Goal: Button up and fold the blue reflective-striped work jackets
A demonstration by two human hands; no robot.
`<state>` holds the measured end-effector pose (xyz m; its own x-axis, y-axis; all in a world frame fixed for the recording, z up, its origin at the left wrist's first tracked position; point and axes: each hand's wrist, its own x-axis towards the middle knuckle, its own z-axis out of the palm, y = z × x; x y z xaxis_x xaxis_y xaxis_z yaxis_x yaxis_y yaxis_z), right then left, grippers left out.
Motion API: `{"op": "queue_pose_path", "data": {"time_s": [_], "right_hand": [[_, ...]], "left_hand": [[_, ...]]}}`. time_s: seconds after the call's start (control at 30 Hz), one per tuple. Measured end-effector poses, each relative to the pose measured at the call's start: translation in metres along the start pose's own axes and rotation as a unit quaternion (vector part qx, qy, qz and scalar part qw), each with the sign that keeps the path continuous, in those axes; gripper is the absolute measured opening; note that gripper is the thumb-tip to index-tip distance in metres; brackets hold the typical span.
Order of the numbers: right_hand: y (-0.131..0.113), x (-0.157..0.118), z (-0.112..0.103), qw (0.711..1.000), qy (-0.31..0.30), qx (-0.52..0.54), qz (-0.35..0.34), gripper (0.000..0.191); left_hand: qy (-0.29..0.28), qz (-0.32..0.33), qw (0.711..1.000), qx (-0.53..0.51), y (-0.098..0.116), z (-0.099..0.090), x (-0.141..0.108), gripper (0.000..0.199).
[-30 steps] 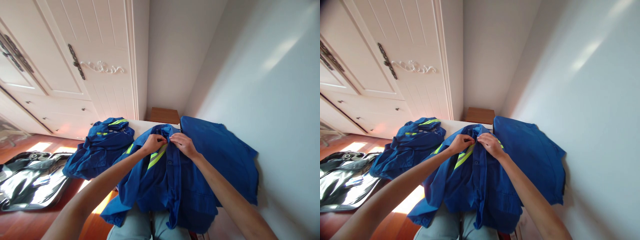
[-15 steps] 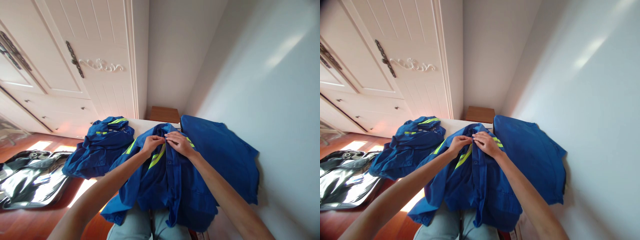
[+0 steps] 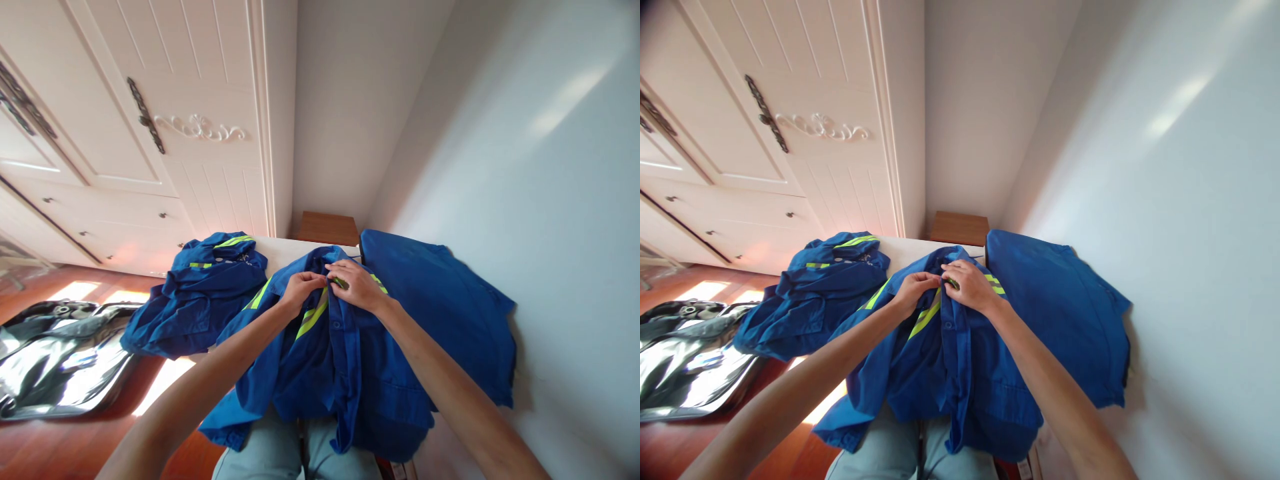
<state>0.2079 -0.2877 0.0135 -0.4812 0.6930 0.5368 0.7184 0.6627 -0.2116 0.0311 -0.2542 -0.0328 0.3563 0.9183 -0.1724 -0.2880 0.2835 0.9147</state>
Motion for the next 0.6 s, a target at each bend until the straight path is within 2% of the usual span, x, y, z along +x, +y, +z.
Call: {"op": "queue_pose_path", "data": {"time_s": [0.13, 0.4, 0.6], "right_hand": [[-0.0022, 0.0006, -0.0014, 1.0, -0.005, -0.002, -0.005, 0.021], [-0.0027, -0.0031, 0.0023, 0.998, 0.018, 0.05, 0.032, 0.02], [-0.005, -0.0029, 0.0026, 0.998, 0.015, 0.047, 0.028, 0.021]], "left_hand": [[-0.004, 0.007, 1.0, -0.005, 0.0006, 0.0, -0.0014, 0.032], [-0.007, 0.012, 1.0, -0.004, 0.0031, -0.0003, -0.0043, 0.025], [-0.046, 0.031, 0.998, -0.002, 0.0073, -0.0016, -0.0076, 0.033]]}}
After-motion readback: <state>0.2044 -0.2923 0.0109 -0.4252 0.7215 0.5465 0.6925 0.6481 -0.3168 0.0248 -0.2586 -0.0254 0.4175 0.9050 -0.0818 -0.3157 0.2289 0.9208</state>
